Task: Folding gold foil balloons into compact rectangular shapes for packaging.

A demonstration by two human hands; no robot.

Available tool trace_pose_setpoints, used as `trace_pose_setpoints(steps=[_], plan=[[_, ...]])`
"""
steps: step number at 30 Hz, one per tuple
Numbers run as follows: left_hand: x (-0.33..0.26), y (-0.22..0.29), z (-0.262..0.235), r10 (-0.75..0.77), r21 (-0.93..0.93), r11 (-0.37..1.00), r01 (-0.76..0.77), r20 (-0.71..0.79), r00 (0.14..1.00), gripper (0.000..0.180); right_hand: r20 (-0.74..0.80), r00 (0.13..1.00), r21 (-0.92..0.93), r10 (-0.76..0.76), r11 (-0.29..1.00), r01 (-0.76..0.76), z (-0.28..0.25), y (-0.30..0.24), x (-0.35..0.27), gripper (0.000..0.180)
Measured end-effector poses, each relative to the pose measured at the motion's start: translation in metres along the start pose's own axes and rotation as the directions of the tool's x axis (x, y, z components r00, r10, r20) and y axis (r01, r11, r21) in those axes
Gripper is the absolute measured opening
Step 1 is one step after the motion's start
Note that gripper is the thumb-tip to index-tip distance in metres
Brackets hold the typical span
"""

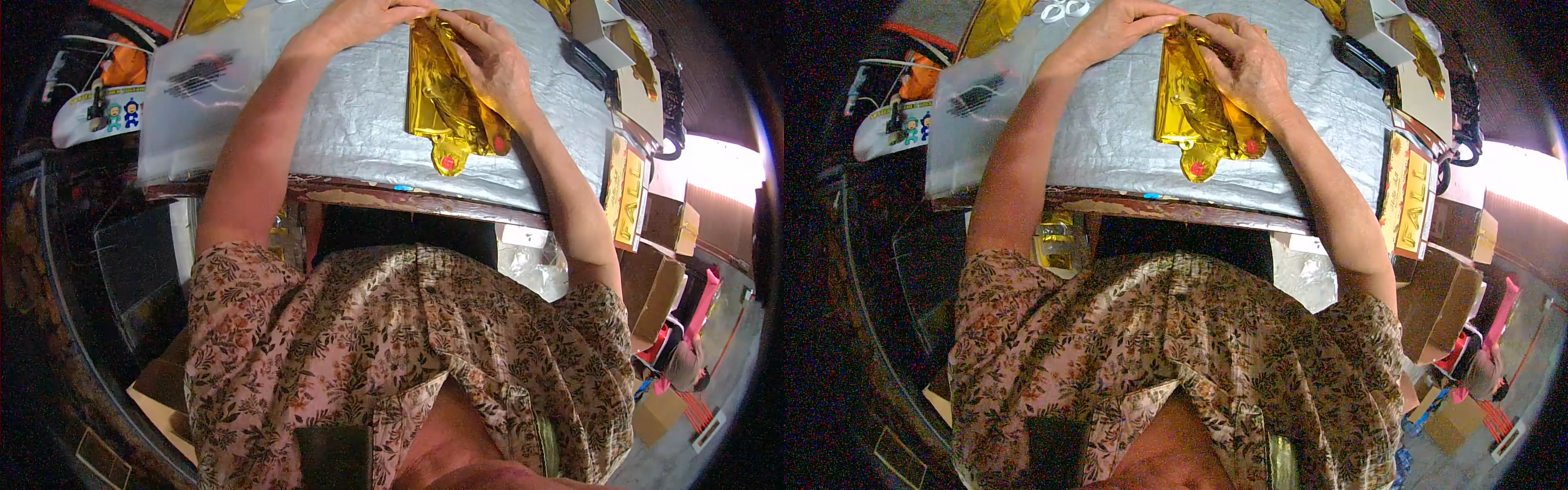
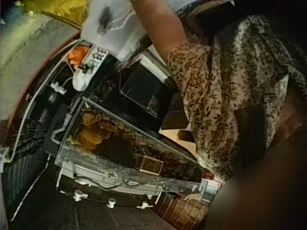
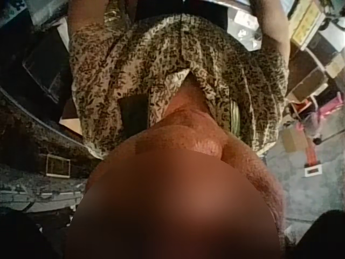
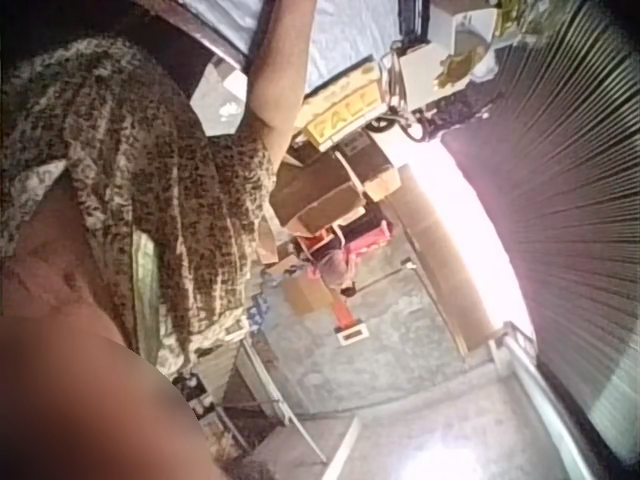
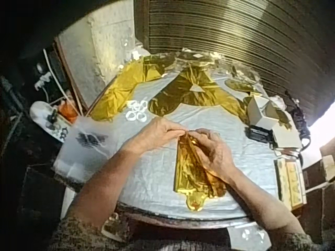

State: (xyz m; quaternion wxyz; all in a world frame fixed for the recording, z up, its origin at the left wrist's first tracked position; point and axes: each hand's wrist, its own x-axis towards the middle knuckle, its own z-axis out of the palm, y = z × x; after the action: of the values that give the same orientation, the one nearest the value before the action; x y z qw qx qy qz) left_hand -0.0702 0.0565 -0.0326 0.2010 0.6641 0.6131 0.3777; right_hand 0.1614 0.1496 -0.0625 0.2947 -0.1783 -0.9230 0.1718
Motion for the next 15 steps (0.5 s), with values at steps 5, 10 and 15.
trace_pose_setpoints(steps=[5,10,15], plan=[[0.003,0.0,0.003,-0.074,-0.104,0.992,0.074,0.004,0.997,0.025,0.001,1.0,0.005,0.006,1.0,-0.006,0.0,0.002,0.0,0.042],[0.0,-0.016,0.006,0.289,-0.151,0.942,-0.299,-0.086,0.953,0.025,0.0,0.999,0.034,0.036,0.999,-0.036,0.002,0.0,0.001,0.041],[0.002,-0.001,0.002,0.019,-0.116,0.993,-0.017,0.017,1.0,0.025,-0.009,1.0,0.014,0.017,1.0,-0.017,-0.001,0.001,0.0,0.041]])
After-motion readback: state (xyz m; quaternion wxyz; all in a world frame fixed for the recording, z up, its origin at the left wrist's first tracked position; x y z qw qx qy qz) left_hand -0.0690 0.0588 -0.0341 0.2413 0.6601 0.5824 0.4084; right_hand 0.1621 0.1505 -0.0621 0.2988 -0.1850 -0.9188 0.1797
